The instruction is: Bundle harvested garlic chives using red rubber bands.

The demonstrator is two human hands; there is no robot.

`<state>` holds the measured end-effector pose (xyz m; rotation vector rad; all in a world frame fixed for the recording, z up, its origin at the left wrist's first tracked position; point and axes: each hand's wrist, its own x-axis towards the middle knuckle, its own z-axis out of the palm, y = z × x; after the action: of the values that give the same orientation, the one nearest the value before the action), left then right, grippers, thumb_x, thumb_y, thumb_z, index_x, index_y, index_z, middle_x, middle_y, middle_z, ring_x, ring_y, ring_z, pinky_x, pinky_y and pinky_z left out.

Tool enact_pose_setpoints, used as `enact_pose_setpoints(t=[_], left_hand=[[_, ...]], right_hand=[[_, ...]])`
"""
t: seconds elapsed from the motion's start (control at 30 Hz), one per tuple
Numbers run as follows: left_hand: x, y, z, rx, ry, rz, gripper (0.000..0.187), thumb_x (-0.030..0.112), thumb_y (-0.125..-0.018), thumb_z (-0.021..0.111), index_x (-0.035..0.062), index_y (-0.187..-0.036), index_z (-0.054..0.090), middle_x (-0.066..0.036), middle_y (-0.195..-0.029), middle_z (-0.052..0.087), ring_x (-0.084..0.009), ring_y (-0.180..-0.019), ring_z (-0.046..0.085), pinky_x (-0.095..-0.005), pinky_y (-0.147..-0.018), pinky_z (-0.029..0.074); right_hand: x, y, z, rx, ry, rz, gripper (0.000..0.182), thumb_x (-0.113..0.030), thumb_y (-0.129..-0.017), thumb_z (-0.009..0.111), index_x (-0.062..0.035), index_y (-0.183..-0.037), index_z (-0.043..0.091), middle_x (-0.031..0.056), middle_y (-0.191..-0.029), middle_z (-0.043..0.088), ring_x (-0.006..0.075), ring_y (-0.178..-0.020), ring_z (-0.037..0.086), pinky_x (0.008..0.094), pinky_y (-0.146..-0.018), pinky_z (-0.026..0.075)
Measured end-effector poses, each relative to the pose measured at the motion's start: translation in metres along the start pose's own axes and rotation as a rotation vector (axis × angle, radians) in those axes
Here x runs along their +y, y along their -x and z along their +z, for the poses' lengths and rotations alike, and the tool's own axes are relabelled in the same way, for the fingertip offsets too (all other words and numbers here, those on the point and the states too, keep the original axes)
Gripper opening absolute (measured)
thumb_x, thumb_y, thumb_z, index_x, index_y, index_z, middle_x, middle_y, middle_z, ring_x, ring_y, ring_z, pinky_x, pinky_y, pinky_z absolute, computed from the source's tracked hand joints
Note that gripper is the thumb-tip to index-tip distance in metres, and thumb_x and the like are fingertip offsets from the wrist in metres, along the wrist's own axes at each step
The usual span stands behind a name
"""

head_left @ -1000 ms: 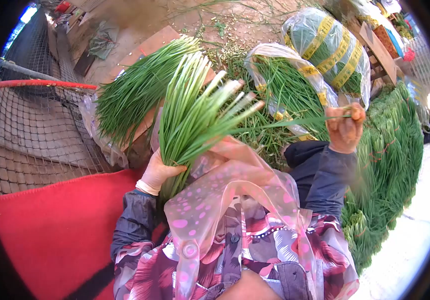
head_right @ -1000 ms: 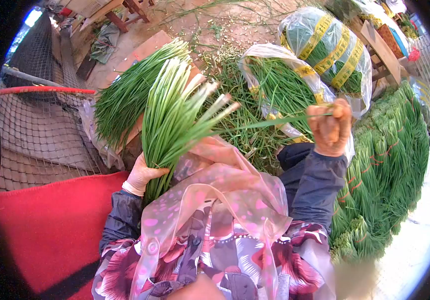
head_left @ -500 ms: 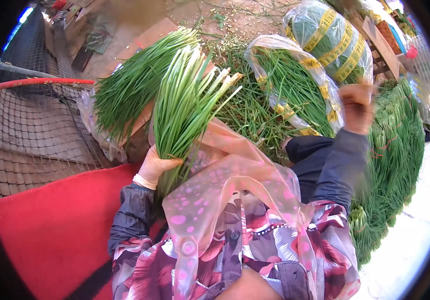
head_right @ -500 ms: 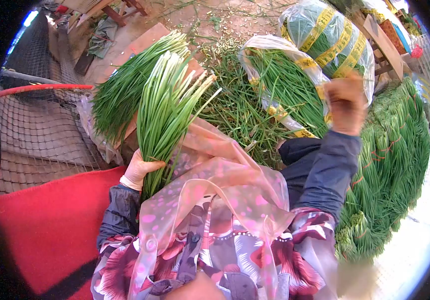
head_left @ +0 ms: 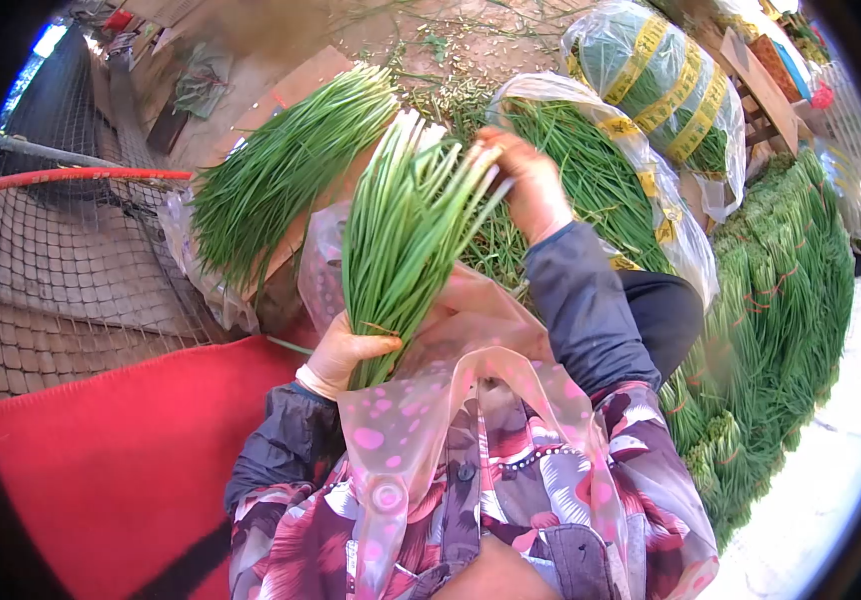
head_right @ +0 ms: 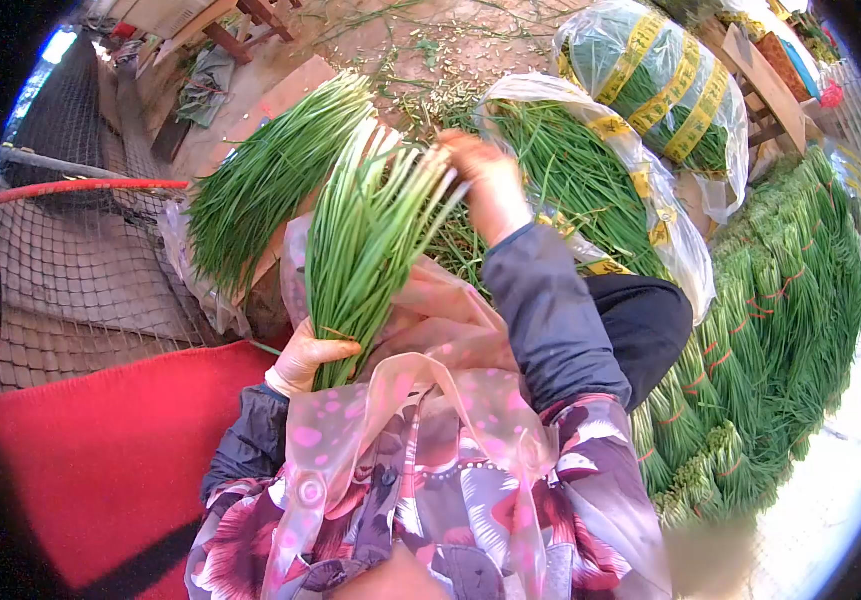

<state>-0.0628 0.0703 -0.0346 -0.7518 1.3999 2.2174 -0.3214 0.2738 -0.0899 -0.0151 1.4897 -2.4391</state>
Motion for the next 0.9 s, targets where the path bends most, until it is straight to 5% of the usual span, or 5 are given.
enact_pose_setpoints(t=[0.23,0.43,0.63,0.83,0.9], left_hand=[[0.0,-0.006,0.007,-0.01,0.073,0.013,0.04,0.001,-0.075,0.071,0.0066,-0.113,0.061,-0.002,-0.092,0.065,-0.0113,-0.069,0.06,-0.0252,-0.059,0.048],[-0.005,-0.004,0.01,-0.023,0.121,0.026,0.043,-0.004,-0.075,0.069,0.0059,-0.116,0.061,-0.002,-0.1,0.066,-0.0122,-0.079,0.062,-0.0261,-0.067,0.05],[-0.014,-0.005,0.011,-0.057,0.102,0.102,0.047,-0.006,-0.074,0.067,0.0051,-0.12,0.06,-0.003,-0.109,0.064,-0.0133,-0.096,0.06,-0.0276,-0.086,0.048],[-0.019,0.005,0.006,-0.073,0.005,0.117,0.047,-0.004,-0.074,0.07,0.0036,-0.119,0.06,-0.004,-0.113,0.064,-0.013,-0.1,0.06,-0.0294,-0.089,0.047],[-0.03,0.006,-0.005,-0.004,-0.049,0.146,0.048,-0.003,-0.073,0.073,0.0038,-0.118,0.06,-0.004,-0.113,0.064,-0.0126,-0.102,0.059,-0.0293,-0.089,0.047]], right_hand=[[-0.057,0.076,0.042,-0.426,1.194,-0.089,0.029,-0.026,-0.082,0.068,-0.0077,-0.105,0.068,0.0088,-0.069,0.066,0.0234,-0.061,0.064,0.0341,-0.059,0.051],[0.006,0.101,0.057,-0.583,1.257,-0.34,0.019,-0.024,-0.083,0.064,-0.0076,-0.093,0.067,0.0128,-0.073,0.066,0.0285,-0.066,0.066,0.0367,-0.062,0.052],[0.005,0.091,0.034,-0.162,0.146,0.353,0.02,-0.019,-0.093,0.058,-0.0029,-0.082,0.061,0.0083,-0.075,0.068,0.0174,-0.065,0.064,0.0303,-0.057,0.049],[-0.04,-0.002,-0.076,0.115,-0.331,-0.125,0.02,-0.027,-0.094,0.058,-0.0098,-0.085,0.061,-0.0008,-0.073,0.06,0.0085,-0.061,0.05,0.0233,-0.055,0.039],[-0.037,-0.029,-0.138,-0.131,0.89,0.226,0.03,-0.027,-0.091,0.059,-0.004,-0.11,0.063,0.0051,-0.089,0.067,0.0116,-0.076,0.061,0.0218,-0.065,0.045]])
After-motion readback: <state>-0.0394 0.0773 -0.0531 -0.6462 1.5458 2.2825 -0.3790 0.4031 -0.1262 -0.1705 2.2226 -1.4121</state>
